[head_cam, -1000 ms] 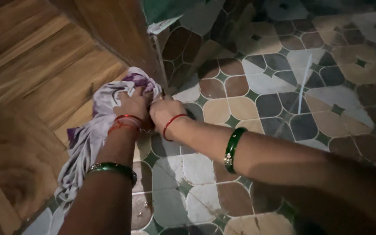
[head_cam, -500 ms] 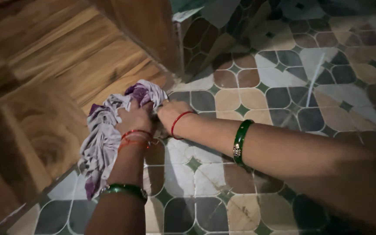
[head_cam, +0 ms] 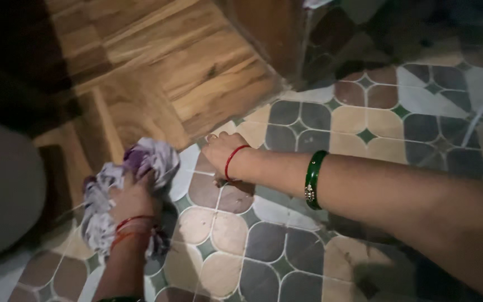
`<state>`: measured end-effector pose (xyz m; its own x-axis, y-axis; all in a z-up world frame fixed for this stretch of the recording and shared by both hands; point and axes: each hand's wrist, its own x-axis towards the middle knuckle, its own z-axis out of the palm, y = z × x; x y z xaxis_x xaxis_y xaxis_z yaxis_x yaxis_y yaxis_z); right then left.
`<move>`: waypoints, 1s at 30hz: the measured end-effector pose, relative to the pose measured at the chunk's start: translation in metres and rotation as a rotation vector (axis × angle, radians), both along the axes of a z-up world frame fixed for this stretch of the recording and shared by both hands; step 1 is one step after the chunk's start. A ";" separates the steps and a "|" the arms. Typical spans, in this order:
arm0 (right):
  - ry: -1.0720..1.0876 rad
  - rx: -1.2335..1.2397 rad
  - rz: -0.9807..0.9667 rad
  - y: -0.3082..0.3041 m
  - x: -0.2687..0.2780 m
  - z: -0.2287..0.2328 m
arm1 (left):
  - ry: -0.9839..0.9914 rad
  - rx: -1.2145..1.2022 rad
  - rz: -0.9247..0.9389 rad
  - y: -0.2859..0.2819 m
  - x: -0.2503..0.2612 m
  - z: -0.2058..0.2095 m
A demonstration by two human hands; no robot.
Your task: The person wipes the floor by hand with a cloth, moving along the floor to clean different sections.
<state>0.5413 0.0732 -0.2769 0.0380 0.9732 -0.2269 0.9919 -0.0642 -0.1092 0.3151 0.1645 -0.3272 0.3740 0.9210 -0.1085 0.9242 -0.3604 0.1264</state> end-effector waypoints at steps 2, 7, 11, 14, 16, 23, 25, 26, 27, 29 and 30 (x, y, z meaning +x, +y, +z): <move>0.001 -0.021 0.048 0.006 -0.015 0.001 | 0.009 -0.002 0.074 0.003 -0.037 0.001; 0.036 -0.062 0.140 0.016 -0.056 0.001 | 0.049 -0.122 0.400 0.009 -0.111 0.007; 0.018 -0.064 0.276 0.021 -0.081 0.002 | 0.090 -0.141 0.401 0.017 -0.104 0.002; -0.019 -0.096 0.316 0.025 -0.109 0.003 | 0.058 -0.129 0.221 0.002 -0.072 -0.004; -0.019 -0.066 0.358 0.029 -0.132 0.001 | 0.014 -0.043 0.201 -0.009 -0.066 0.001; -0.005 -0.079 0.530 0.046 -0.207 -0.013 | 0.034 -0.092 0.290 -0.002 -0.163 0.011; 0.068 -0.007 0.578 0.045 -0.234 -0.017 | 0.133 -0.157 0.397 -0.002 -0.207 0.010; 0.068 -0.009 0.603 0.047 -0.251 -0.017 | 0.130 -0.159 0.422 -0.003 -0.231 0.010; 0.036 -0.086 0.613 0.049 -0.270 -0.017 | 0.119 -0.118 0.439 -0.005 -0.254 0.010; -0.004 -0.155 0.642 0.056 -0.307 -0.018 | 0.105 -0.069 0.476 -0.006 -0.289 0.010; 0.049 -0.058 0.666 0.053 -0.326 -0.019 | 0.109 -0.101 0.515 -0.008 -0.307 0.014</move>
<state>0.2152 0.1264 -0.2961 -0.5780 0.7716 -0.2657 0.8159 0.5527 -0.1700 0.0083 0.1560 -0.3130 -0.1415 0.9653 -0.2194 0.9879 0.1518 0.0306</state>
